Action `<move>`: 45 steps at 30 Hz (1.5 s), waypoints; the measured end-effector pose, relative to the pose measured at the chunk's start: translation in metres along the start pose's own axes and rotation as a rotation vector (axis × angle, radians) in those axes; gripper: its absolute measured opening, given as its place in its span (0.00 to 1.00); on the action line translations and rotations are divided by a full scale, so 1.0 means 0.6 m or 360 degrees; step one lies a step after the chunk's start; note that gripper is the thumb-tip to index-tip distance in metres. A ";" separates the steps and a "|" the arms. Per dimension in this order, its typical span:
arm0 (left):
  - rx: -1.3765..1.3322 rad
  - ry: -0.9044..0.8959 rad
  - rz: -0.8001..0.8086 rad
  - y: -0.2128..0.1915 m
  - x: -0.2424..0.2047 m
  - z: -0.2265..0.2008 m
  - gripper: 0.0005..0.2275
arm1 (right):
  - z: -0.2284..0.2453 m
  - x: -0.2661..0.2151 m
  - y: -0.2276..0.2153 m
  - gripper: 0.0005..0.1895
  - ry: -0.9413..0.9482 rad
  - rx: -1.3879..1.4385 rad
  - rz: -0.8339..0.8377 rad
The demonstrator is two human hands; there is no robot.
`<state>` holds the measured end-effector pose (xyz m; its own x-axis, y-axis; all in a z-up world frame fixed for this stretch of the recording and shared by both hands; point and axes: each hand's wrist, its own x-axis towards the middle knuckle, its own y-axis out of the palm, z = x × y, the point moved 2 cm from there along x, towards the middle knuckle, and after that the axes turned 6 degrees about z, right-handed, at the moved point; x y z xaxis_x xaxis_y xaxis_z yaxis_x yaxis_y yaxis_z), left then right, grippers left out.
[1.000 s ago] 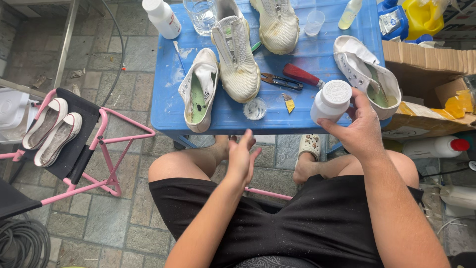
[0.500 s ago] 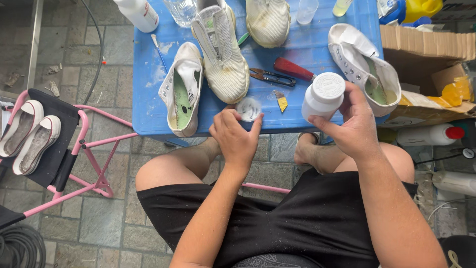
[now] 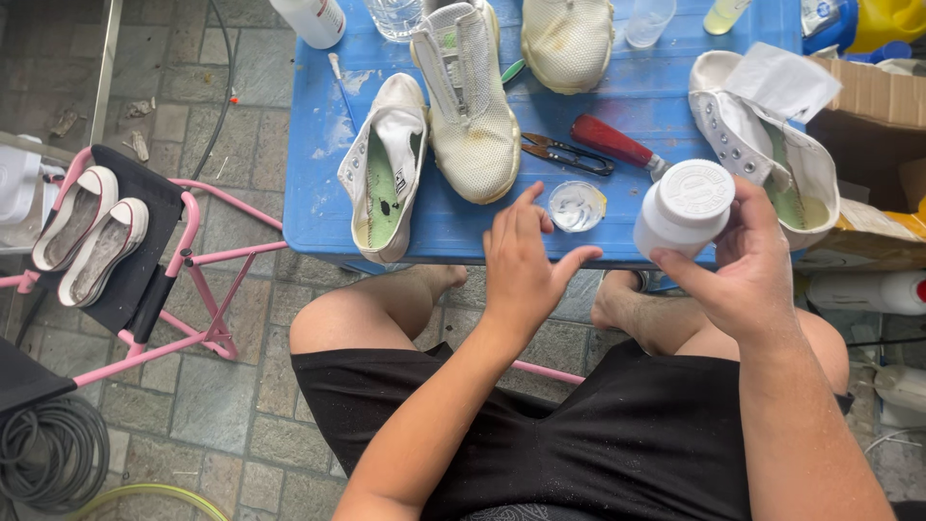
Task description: The person pours a white powder from a bottle into a small container and then stirs it using a brush.
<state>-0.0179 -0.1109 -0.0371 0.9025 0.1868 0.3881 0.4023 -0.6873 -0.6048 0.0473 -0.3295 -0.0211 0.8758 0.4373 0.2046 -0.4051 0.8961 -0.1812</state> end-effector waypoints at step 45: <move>0.0529 0.0426 -0.0715 -0.318 0.369 0.436 0.41 | 0.003 0.190 -0.005 0.35 -0.0355 -0.0520 -0.0201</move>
<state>0.1450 0.2450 -0.0177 0.5813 0.1950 0.7900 0.7993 -0.3187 -0.5094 0.1479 -0.2825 0.0045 0.8205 0.3631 0.4415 -0.1618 0.8883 -0.4298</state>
